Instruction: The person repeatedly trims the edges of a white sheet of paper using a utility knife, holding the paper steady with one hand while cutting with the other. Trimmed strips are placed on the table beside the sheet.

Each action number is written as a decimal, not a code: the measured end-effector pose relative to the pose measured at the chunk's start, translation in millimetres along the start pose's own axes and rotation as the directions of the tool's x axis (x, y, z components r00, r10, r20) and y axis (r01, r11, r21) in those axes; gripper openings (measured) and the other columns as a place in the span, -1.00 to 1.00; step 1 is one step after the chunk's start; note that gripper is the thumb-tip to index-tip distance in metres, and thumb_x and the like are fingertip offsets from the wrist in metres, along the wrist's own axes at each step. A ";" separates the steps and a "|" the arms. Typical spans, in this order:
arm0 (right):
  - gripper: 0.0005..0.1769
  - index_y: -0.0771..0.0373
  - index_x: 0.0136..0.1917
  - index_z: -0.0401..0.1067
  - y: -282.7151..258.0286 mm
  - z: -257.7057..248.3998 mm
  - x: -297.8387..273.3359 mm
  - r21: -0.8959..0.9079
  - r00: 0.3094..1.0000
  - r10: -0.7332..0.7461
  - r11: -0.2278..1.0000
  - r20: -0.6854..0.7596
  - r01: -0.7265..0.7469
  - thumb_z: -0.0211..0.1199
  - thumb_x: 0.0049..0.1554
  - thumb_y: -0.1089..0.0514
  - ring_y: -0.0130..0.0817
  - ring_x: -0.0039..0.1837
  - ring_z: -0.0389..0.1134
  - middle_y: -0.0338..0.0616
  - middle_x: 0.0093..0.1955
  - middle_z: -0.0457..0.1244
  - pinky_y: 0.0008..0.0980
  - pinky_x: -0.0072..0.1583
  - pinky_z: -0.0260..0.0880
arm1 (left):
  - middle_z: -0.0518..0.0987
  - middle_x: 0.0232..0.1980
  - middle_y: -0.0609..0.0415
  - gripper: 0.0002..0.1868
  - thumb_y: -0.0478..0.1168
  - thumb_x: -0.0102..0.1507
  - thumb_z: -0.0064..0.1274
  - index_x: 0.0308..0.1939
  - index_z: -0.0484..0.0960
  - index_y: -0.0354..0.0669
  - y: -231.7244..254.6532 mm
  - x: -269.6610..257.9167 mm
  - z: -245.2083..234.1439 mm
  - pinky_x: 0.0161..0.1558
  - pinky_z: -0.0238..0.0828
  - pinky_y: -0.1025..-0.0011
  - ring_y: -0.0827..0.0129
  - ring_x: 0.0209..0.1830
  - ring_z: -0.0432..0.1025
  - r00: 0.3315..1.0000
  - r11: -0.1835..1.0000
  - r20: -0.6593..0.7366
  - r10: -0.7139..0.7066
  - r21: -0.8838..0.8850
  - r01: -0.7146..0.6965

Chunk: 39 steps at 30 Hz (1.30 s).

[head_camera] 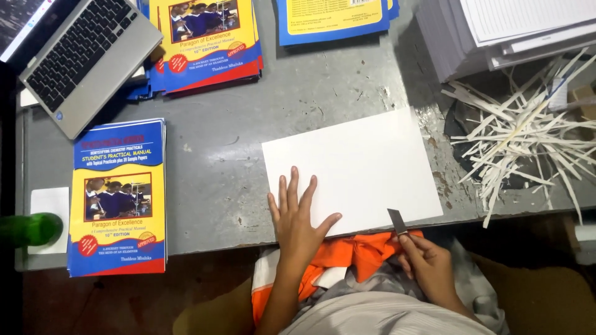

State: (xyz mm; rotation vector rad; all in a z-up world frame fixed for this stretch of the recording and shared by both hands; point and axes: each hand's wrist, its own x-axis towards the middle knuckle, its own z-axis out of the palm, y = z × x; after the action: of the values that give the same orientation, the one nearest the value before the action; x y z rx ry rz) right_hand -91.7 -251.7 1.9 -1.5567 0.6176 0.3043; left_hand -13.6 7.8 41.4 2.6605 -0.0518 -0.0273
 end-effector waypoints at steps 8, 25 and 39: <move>-0.69 0.45 -0.04 0.62 6.3 5.4 4.1 0.053 0.997 -0.077 0.996 0.003 0.076 0.18 0.26 0.15 -0.44 -0.57 -0.01 -0.08 -0.65 0.03 -0.52 -0.44 -0.10 | -0.17 0.72 0.07 -0.06 0.34 0.20 0.19 0.56 0.25 0.16 0.8 -1.2 -2.1 0.54 -0.51 -0.23 0.02 0.71 -0.32 1.000 1.000 -0.010 0.025 -0.014 -0.025; -0.65 0.54 -0.05 0.62 -0.9 12.8 -1.4 0.052 0.999 -0.040 0.998 0.001 0.040 0.20 0.24 0.16 -0.42 -0.53 0.02 -0.09 -0.64 0.04 -0.48 -0.36 0.02 | -0.16 0.72 0.10 -0.05 0.38 0.19 0.17 0.57 0.22 0.21 -4.0 1.1 6.5 0.54 -0.50 -0.21 0.03 0.71 -0.30 1.000 1.000 -0.020 0.019 0.019 -0.018; -0.67 0.52 -0.06 0.62 -2.2 20.2 0.3 0.065 0.997 -0.067 0.996 0.040 0.065 0.19 0.24 0.16 -0.45 -0.56 0.00 -0.13 -0.65 0.03 -0.50 -0.38 -0.03 | -0.15 0.72 0.07 -0.06 0.37 0.20 0.15 0.57 0.22 0.18 -2.7 0.0 6.4 0.54 -0.50 -0.21 0.03 0.71 -0.29 0.999 1.000 -0.025 0.019 0.016 -0.019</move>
State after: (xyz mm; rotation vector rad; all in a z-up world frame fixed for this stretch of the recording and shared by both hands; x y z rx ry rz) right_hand -86.7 -232.0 1.6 -1.5027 0.5366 0.2648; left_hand -13.7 7.3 34.5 2.6756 -0.0696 0.0129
